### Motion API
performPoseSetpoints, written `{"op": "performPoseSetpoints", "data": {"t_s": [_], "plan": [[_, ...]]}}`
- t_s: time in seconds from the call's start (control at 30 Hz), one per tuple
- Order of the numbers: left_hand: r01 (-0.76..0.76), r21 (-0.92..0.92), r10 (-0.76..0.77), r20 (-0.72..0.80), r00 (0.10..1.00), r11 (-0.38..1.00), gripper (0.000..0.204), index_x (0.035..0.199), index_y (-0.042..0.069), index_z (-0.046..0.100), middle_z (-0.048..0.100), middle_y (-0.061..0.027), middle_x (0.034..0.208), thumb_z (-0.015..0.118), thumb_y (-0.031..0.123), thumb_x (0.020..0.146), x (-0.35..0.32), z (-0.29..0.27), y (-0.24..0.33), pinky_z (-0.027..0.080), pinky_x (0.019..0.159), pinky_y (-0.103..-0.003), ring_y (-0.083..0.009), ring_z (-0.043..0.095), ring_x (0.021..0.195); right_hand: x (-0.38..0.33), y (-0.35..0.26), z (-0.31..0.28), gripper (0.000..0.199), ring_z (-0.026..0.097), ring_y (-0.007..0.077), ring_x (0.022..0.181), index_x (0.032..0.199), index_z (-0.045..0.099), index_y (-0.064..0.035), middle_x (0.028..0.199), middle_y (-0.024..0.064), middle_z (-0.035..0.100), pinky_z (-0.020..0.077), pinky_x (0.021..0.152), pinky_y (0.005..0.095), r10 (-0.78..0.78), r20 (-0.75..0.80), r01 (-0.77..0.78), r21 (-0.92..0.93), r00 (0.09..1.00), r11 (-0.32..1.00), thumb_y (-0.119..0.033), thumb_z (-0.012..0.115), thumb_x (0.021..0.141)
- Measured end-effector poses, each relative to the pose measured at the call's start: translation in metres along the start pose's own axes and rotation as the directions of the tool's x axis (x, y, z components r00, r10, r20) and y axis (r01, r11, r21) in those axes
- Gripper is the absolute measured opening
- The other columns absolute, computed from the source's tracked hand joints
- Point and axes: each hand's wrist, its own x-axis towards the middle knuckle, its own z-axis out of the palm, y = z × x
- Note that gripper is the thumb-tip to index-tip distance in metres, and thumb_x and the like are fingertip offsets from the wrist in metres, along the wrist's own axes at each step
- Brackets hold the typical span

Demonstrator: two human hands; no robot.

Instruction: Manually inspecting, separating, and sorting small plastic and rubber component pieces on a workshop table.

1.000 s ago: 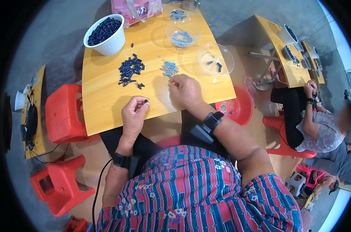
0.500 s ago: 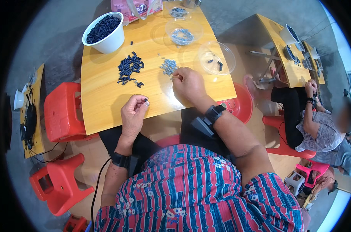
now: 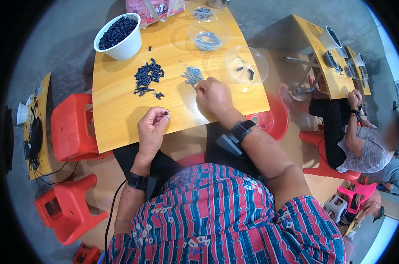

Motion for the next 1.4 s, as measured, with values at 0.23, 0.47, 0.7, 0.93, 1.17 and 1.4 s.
{"op": "performPoseSetpoints", "data": {"t_s": [0.23, 0.47, 0.7, 0.93, 1.17, 1.4], "plan": [[0.010, -0.002, -0.010, 0.025, 1.000, 1.000, 0.008, 0.092, 0.000, 0.059, 0.059, 0.0010, 0.080, 0.062, -0.003, 0.085, 0.000, 0.000, 0.000, 0.045, 0.067, -0.018, -0.0029, 0.052, 0.071, 0.000, -0.008, -0.004, 0.008, 0.063, 0.0311, 0.070, 0.077, 0.069, -0.0102, 0.079, 0.0108, 0.064, 0.0515, 0.064, 0.0392, 0.027, 0.005, -0.027, 0.029, 1.000, 0.999, -0.014, 0.063, 0.075], [0.010, 0.000, -0.010, 0.025, 1.000, 1.000, 0.008, 0.092, 0.000, 0.058, 0.058, 0.0012, 0.081, 0.061, -0.003, 0.085, 0.000, 0.000, 0.000, 0.045, 0.067, -0.017, -0.0026, 0.052, 0.072, 0.001, -0.004, 0.003, 0.008, 0.064, 0.0305, 0.070, 0.077, 0.069, -0.0113, 0.078, 0.0102, 0.064, 0.0519, 0.064, 0.0392, 0.014, -0.011, -0.014, -0.024, 1.000, 1.000, -0.016, 0.063, 0.074], [0.027, -0.024, -0.027, 0.029, 0.999, 0.999, 0.008, 0.092, 0.000, 0.059, 0.058, 0.0012, 0.081, 0.061, -0.004, 0.085, 0.000, 0.001, 0.001, 0.045, 0.068, -0.017, -0.0028, 0.052, 0.072, 0.003, -0.012, 0.000, 0.010, 0.064, 0.0310, 0.073, 0.076, 0.068, -0.0112, 0.079, 0.0105, 0.065, 0.0513, 0.065, 0.0412, 0.047, 0.040, -0.043, -0.084, 0.998, 0.996, -0.018, 0.061, 0.075], [0.027, -0.031, -0.027, -0.001, 1.000, 0.999, 0.007, 0.090, -0.001, 0.061, 0.063, -0.0022, 0.079, 0.064, 0.002, 0.084, 0.000, 0.001, 0.000, 0.049, 0.066, -0.020, -0.0055, 0.056, 0.071, 0.005, -0.015, 0.000, 0.009, 0.064, 0.0311, 0.074, 0.076, 0.067, -0.0111, 0.079, 0.0103, 0.065, 0.0511, 0.066, 0.0413, 0.055, 0.039, -0.051, -0.091, 0.998, 0.995, -0.017, 0.061, 0.076], [0.230, -0.321, -0.208, 0.103, 0.973, 0.919, 0.005, 0.094, 0.003, 0.058, 0.061, -0.0026, 0.083, 0.056, 0.005, 0.090, 0.004, 0.003, 0.010, 0.049, 0.065, -0.020, -0.0053, 0.055, 0.071, 0.000, -0.009, 0.002, 0.008, 0.063, 0.0320, 0.075, 0.084, 0.063, -0.0088, 0.083, 0.0114, 0.064, 0.0505, 0.065, 0.0426, -0.052, 0.081, 0.060, -0.102, 0.995, 0.993, -0.016, 0.061, 0.080], [0.368, -0.431, -0.288, 0.242, 0.927, 0.824, 0.007, 0.096, 0.007, 0.053, 0.059, -0.0039, 0.086, 0.047, 0.010, 0.094, 0.018, 0.013, 0.010, 0.047, 0.059, -0.021, -0.0069, 0.053, 0.069, -0.006, -0.012, 0.007, 0.009, 0.061, 0.0330, 0.073, 0.086, 0.059, -0.0078, 0.080, 0.0117, 0.060, 0.0494, 0.064, 0.0420, -0.210, 0.082, 0.213, -0.027, 0.974, 0.977, -0.015, 0.062, 0.083]]}}
